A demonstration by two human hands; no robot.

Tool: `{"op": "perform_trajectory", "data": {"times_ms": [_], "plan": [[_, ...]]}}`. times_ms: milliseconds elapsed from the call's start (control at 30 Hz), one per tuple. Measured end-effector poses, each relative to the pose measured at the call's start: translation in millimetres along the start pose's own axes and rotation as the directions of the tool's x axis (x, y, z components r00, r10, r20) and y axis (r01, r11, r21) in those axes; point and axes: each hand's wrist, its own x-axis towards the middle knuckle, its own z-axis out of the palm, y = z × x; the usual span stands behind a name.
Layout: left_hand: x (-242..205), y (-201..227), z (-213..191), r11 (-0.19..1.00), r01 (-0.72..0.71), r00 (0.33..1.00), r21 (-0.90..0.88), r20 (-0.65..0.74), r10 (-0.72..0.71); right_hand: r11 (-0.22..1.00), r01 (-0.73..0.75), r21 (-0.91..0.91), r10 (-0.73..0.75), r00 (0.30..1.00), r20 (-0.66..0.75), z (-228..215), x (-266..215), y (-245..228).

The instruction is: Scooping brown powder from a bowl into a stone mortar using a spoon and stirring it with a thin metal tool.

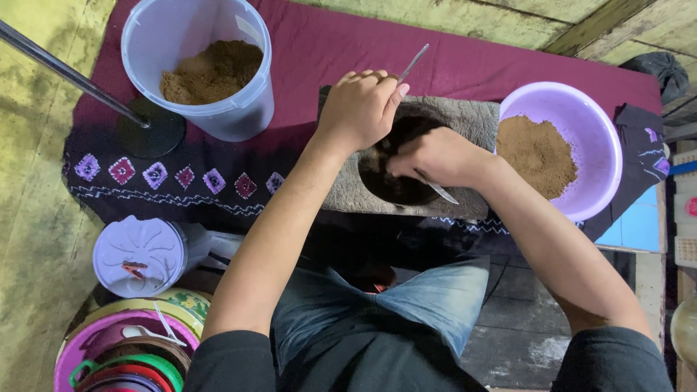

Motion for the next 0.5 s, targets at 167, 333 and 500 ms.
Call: {"op": "perform_trajectory", "data": {"times_ms": [167,333,500], "plan": [[0,-1,-1,1.000,-0.004,1.000,0.020,0.001,0.004,1.000,0.016,0.014,-0.014,0.991,-0.132,21,5,6],[0,0,-2,1.000,-0.016,1.000,0.021,-0.011,0.016,0.998,0.064,0.017,-0.064,0.998,0.015,12,-6,7],[0,-2,0,1.000,-0.012,1.000,0.019,-0.004,0.012,0.940,-0.070,0.334,0.142,0.970,-0.196,-13,-18,1]]}}
